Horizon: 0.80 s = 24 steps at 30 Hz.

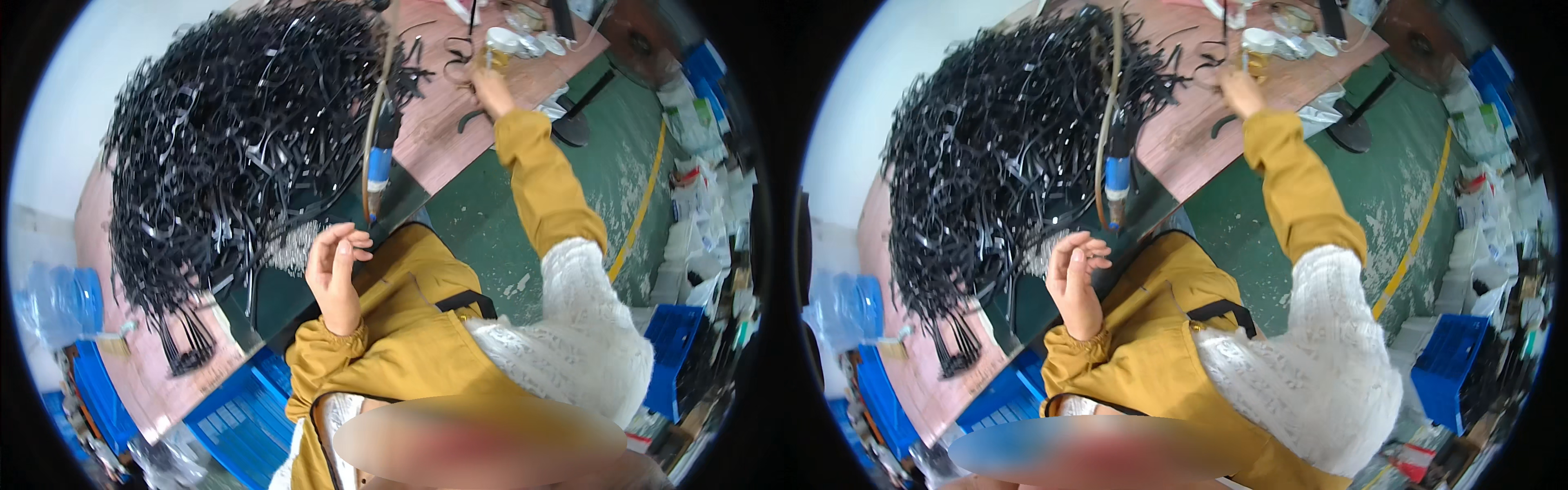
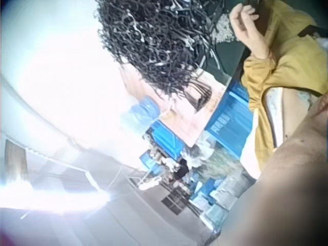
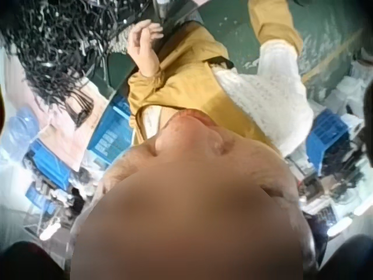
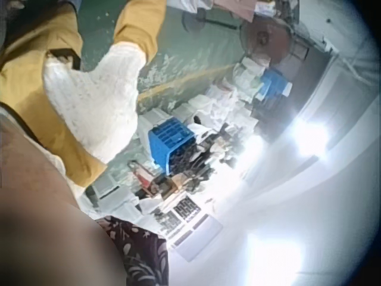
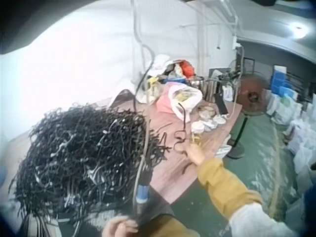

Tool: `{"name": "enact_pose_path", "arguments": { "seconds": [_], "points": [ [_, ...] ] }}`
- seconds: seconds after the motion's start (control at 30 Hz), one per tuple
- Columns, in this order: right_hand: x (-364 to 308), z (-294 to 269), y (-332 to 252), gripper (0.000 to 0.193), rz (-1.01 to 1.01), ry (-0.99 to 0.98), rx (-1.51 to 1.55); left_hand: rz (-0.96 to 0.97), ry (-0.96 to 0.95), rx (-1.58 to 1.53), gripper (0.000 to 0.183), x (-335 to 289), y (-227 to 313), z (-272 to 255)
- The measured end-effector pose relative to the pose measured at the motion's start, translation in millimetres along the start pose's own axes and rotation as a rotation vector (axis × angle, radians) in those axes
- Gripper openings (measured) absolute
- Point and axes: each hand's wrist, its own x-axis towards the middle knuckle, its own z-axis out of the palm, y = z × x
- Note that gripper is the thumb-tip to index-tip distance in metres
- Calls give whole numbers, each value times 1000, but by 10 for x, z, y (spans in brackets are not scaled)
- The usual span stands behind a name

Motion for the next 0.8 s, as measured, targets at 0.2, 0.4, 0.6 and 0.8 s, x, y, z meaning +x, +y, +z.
{"name": "enact_pose_path", "arguments": {
  "seconds": [0.2, 0.4, 0.6, 0.8],
  "points": [
    [191, 646, 203, 37, -355, 140, -408, 141, 384, 324, 14, -251, 69, -711],
    [664, 1434, 141, 37, -333, -153, -419, 389, 654, 1302, 26, -369, 126, -1567],
    [633, 1554, 285, 39, -414, 35, -188, 356, 547, 1458, 11, -250, 81, -1754],
    [568, 1670, -41, 30, -47, -259, 74, 376, 345, 1545, 6, 438, 193, -1932]
  ]
}}
